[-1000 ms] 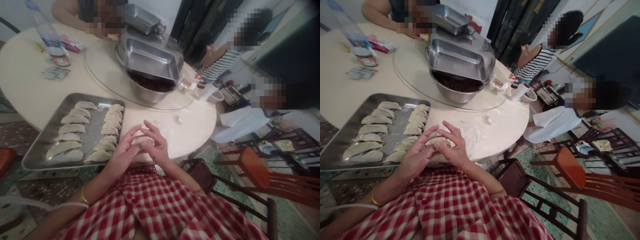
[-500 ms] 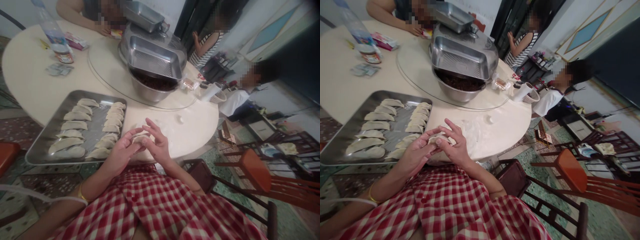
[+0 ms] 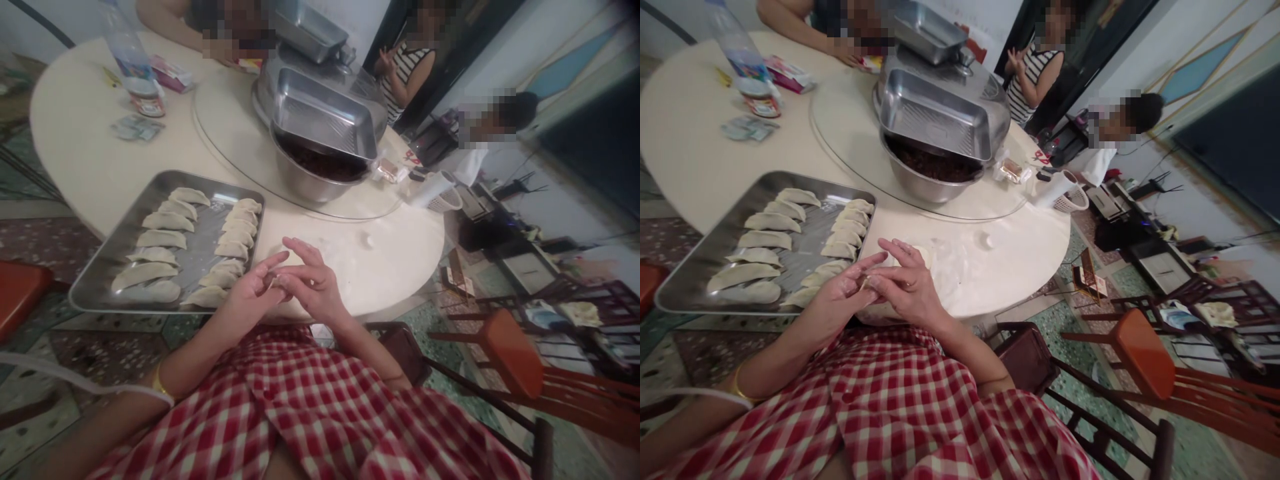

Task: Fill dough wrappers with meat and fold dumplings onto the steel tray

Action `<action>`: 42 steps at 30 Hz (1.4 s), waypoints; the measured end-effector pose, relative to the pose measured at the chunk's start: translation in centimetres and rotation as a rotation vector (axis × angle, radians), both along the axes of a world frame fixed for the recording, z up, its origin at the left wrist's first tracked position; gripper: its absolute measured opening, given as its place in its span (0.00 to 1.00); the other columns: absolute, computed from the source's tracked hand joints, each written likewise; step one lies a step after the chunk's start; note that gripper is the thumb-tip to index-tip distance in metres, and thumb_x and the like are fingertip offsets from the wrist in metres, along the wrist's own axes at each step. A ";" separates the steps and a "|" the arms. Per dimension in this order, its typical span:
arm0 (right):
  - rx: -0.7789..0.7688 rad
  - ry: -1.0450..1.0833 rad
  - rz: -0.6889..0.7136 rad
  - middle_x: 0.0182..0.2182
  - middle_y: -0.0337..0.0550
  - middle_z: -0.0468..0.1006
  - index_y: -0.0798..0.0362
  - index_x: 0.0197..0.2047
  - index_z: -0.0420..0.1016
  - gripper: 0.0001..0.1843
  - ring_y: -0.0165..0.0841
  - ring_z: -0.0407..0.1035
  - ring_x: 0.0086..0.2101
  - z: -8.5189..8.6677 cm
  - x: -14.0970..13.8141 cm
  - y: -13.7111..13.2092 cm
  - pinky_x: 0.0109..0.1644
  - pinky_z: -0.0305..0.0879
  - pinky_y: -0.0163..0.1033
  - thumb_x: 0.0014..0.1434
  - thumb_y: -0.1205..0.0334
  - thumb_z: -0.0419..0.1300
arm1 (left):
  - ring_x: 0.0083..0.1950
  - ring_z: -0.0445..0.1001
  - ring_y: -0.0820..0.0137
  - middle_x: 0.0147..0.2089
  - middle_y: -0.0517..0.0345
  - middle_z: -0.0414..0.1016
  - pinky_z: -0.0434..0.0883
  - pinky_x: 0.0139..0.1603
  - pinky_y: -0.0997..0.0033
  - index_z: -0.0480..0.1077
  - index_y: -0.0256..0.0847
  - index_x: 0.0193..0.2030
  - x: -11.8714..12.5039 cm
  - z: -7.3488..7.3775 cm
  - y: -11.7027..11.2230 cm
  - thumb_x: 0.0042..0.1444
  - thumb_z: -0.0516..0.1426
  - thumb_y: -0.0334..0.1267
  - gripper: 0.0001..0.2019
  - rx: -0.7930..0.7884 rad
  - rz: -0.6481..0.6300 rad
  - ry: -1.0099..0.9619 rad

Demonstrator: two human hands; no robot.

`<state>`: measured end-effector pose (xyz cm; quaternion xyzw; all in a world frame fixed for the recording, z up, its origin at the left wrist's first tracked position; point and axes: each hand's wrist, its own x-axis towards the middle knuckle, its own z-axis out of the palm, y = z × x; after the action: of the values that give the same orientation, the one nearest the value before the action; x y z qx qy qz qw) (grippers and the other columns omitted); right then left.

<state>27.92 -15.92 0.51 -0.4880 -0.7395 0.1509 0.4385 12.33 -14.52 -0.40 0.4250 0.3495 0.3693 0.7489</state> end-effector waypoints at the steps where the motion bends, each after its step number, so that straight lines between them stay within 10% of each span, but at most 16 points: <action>1: -0.014 -0.013 0.002 0.59 0.41 0.74 0.43 0.41 0.82 0.08 0.39 0.67 0.59 0.2 0.0 0.0 0.62 0.68 0.52 0.57 0.58 0.66 | 0.50 0.78 0.64 0.50 0.51 0.80 0.72 0.53 0.64 0.63 0.41 0.65 -0.1 -0.2 0.0 0.51 0.65 0.40 0.33 0.023 -0.008 0.008; 8: -0.083 -0.096 0.125 0.55 0.42 0.78 0.47 0.33 0.81 0.05 0.37 0.68 0.59 1.1 -0.4 0.4 0.65 0.63 0.52 0.59 0.59 0.63 | 0.57 0.74 0.59 0.55 0.49 0.77 0.70 0.57 0.61 0.64 0.42 0.65 -0.4 -0.5 -0.2 0.50 0.66 0.42 0.35 0.049 -0.005 0.023; 15: -0.018 0.108 0.068 0.59 0.46 0.74 0.45 0.50 0.77 0.14 0.36 0.67 0.59 1.0 -0.1 0.5 0.63 0.64 0.51 0.63 0.54 0.59 | 0.46 0.79 0.66 0.46 0.55 0.81 0.74 0.49 0.68 0.66 0.42 0.63 -1.5 0.2 0.3 0.49 0.67 0.40 0.33 -0.033 0.097 -0.026; 24: -0.050 0.326 -0.102 0.54 0.47 0.78 0.45 0.45 0.80 0.11 0.38 0.70 0.55 -1.0 2.4 1.2 0.61 0.64 0.54 0.62 0.56 0.59 | 0.43 0.80 0.73 0.35 0.64 0.79 0.70 0.56 0.72 0.73 0.35 0.48 -5.8 3.0 8.0 0.55 0.61 0.32 0.13 0.051 0.407 0.155; 32: -0.140 0.443 -0.175 0.53 0.46 0.79 0.46 0.42 0.82 0.11 0.39 0.70 0.55 -1.9 3.9 1.7 0.62 0.64 0.53 0.61 0.57 0.59 | 0.36 0.78 0.73 0.34 0.58 0.77 0.75 0.50 0.70 0.72 0.34 0.39 -4.6 -0.4 15.6 0.51 0.58 0.23 0.09 0.082 0.577 0.334; 42: -0.122 0.585 -0.165 0.52 0.45 0.79 0.45 0.41 0.82 0.10 0.39 0.71 0.55 -3.3 5.1 2.5 0.61 0.65 0.53 0.60 0.58 0.60 | 0.35 0.78 0.76 0.41 0.52 0.77 0.76 0.44 0.74 0.69 0.33 0.50 -4.2 -2.8 17.8 0.55 0.54 0.27 0.15 0.170 0.610 0.605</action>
<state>32.99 -13.45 -2.75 -0.5078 -0.5291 0.2931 0.6134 8.17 3.30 -3.17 0.4515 0.6310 0.4600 0.4318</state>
